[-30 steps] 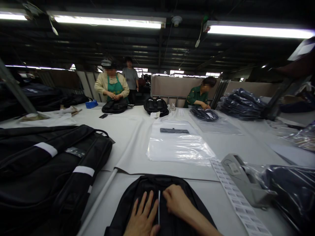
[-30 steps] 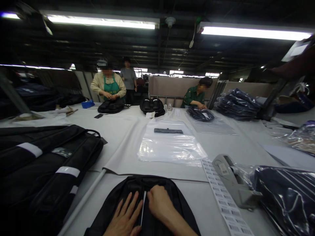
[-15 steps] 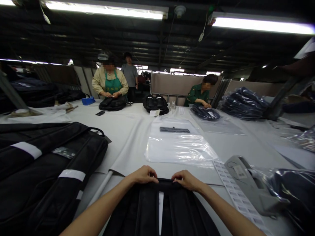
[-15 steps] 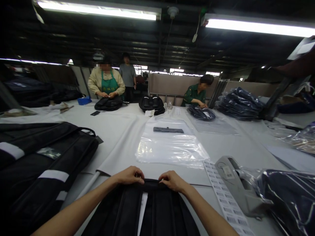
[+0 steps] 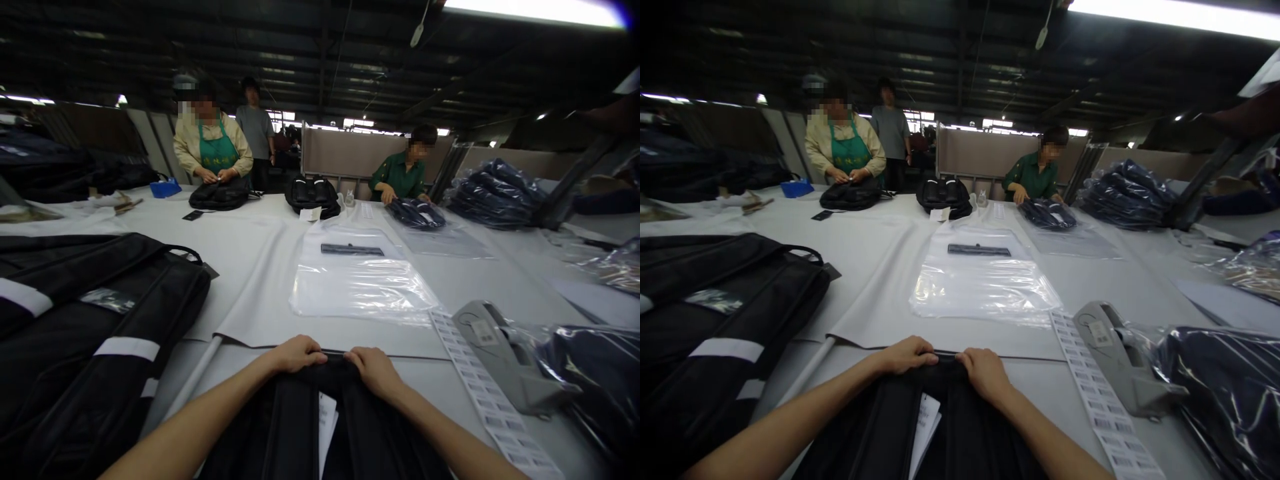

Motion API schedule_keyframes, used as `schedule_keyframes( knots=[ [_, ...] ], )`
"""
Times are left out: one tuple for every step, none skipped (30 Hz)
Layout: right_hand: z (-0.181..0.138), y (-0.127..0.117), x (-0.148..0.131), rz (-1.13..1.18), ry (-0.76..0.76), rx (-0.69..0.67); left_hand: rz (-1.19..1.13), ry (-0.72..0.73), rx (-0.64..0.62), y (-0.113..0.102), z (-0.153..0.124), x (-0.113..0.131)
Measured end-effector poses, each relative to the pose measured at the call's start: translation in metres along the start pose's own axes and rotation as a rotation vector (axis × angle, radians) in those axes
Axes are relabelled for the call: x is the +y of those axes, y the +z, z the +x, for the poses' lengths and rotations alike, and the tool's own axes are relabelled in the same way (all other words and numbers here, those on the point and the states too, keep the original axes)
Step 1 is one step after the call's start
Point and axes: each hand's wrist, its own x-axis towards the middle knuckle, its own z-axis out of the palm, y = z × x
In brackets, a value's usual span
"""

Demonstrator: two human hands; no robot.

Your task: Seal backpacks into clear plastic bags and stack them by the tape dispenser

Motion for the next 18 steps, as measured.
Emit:
schedule_keyframes(
  knots=[
    [0.001, 0.002, 0.0, -0.011, 0.004, 0.036, -0.008, -0.004, 0.025, 0.003, 0.003, -0.004],
    [-0.001, 0.001, 0.0, -0.016, -0.018, 0.092, -0.016, -0.004, 0.052, 0.005, 0.004, -0.007],
    [-0.007, -0.002, 0.0, -0.019, -0.058, 0.164, -0.02, -0.002, 0.087, 0.007, 0.005, -0.009],
    [-0.016, -0.007, -0.001, -0.019, -0.113, 0.246, -0.021, -0.001, 0.126, 0.008, 0.004, -0.009],
    [-0.029, -0.012, -0.003, -0.017, -0.179, 0.327, -0.02, -0.002, 0.167, 0.008, 0.003, -0.008],
    [-0.044, -0.016, -0.006, -0.018, -0.246, 0.394, -0.017, -0.005, 0.21, 0.009, 0.002, -0.006],
    [-0.06, -0.018, -0.01, -0.026, -0.31, 0.435, -0.013, -0.007, 0.256, 0.008, -0.001, -0.003],
    [-0.075, -0.019, -0.015, -0.044, -0.379, 0.456, -0.007, -0.008, 0.309, 0.007, -0.005, 0.0],
    [-0.089, -0.017, -0.02, -0.074, -0.463, 0.459, -0.001, -0.008, 0.37, 0.005, -0.01, 0.005],
    [-0.099, -0.013, -0.026, -0.116, -0.553, 0.45, 0.004, -0.008, 0.439, 0.002, -0.017, 0.01],
    [-0.106, -0.009, -0.032, -0.164, -0.636, 0.437, 0.009, -0.013, 0.512, -0.001, -0.026, 0.015],
    [-0.109, -0.003, -0.038, -0.21, -0.697, 0.419, 0.012, -0.023, 0.582, -0.004, -0.038, 0.02],
    [-0.109, 0.002, -0.043, -0.249, -0.729, 0.399, 0.014, -0.039, 0.648, -0.006, -0.051, 0.025],
    [-0.106, 0.007, -0.049, -0.278, -0.73, 0.379, 0.023, -0.047, 0.705, -0.006, -0.067, 0.03],
    [-0.101, 0.012, -0.053, -0.29, -0.701, 0.353, 0.043, -0.043, 0.745, -0.005, -0.082, 0.034],
    [-0.094, 0.017, -0.058, -0.287, -0.658, 0.313, 0.077, -0.028, 0.764, 0.0, -0.098, 0.036],
    [-0.087, 0.022, -0.062, -0.271, -0.611, 0.264, 0.124, -0.002, 0.755, 0.006, -0.111, 0.037],
    [-0.081, 0.026, -0.065, -0.252, -0.561, 0.214, 0.184, 0.031, 0.714, 0.016, -0.123, 0.036]
  ],
)
